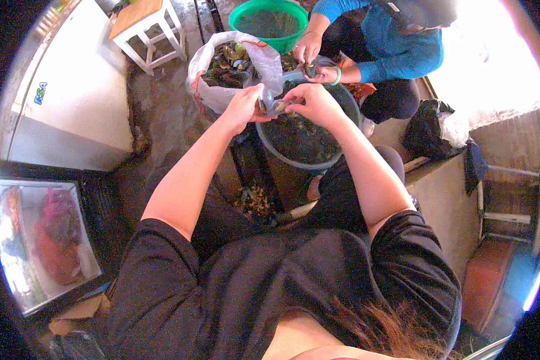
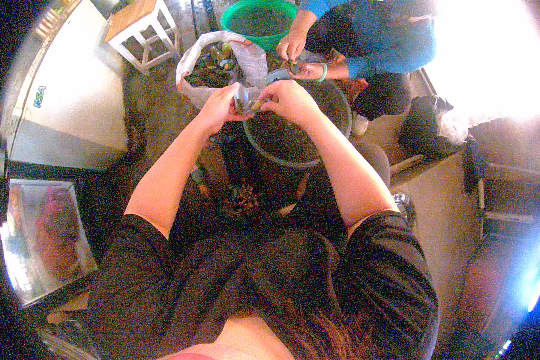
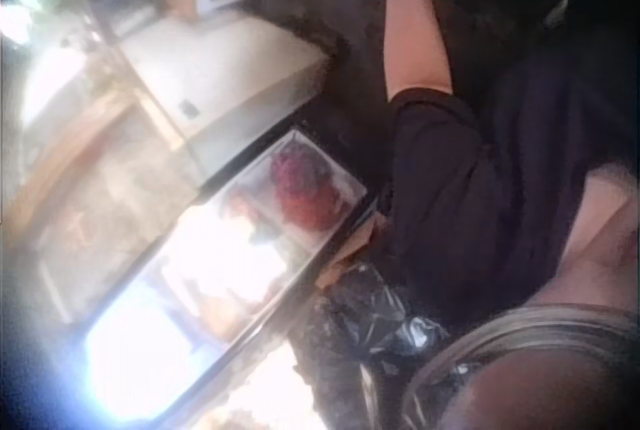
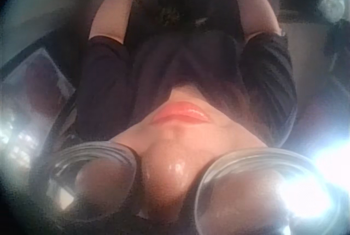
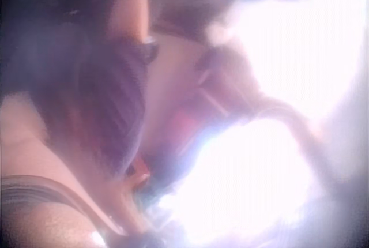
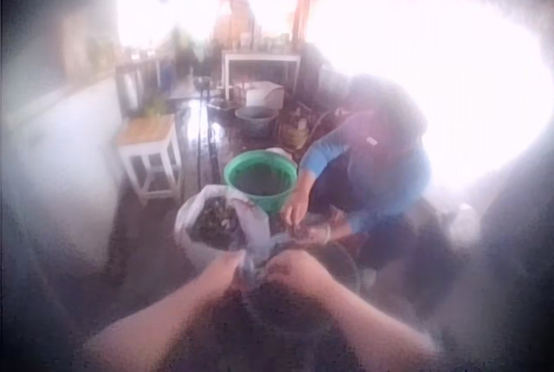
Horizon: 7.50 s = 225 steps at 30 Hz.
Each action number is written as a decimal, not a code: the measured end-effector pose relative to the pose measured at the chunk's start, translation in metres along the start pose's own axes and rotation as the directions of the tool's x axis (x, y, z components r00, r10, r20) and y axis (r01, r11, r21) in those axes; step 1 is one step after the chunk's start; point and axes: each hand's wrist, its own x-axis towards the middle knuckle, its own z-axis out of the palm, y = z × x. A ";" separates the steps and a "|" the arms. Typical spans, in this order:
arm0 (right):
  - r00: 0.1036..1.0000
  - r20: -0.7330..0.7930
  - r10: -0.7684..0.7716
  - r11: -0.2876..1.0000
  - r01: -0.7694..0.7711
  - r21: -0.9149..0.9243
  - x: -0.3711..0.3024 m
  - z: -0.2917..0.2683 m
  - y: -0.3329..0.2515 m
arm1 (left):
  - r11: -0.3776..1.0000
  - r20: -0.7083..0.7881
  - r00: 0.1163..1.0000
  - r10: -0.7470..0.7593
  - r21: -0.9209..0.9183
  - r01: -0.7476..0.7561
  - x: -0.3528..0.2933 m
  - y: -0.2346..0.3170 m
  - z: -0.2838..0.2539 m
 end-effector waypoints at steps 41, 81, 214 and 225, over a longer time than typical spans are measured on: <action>0.933 0.327 -0.152 0.945 0.235 -0.229 -0.041 0.054 -0.067 | 0.985 -0.205 0.978 0.046 0.171 -0.011 0.004 -0.001 -0.018; 0.978 -0.200 -0.060 0.934 -0.016 -0.357 -0.008 0.018 -0.026 | 0.845 0.070 0.955 0.287 0.451 -0.287 -0.011 0.002 0.005; 0.463 0.065 0.884 0.440 -0.775 -0.454 -0.033 0.102 0.180 | 0.848 0.057 0.990 -0.130 0.523 0.081 0.001 -0.005 -0.017; 0.520 0.050 0.852 0.490 -0.761 -0.426 -0.036 0.179 0.183 | 0.520 0.019 0.997 -0.073 0.854 0.022 -0.010 -0.006 -0.028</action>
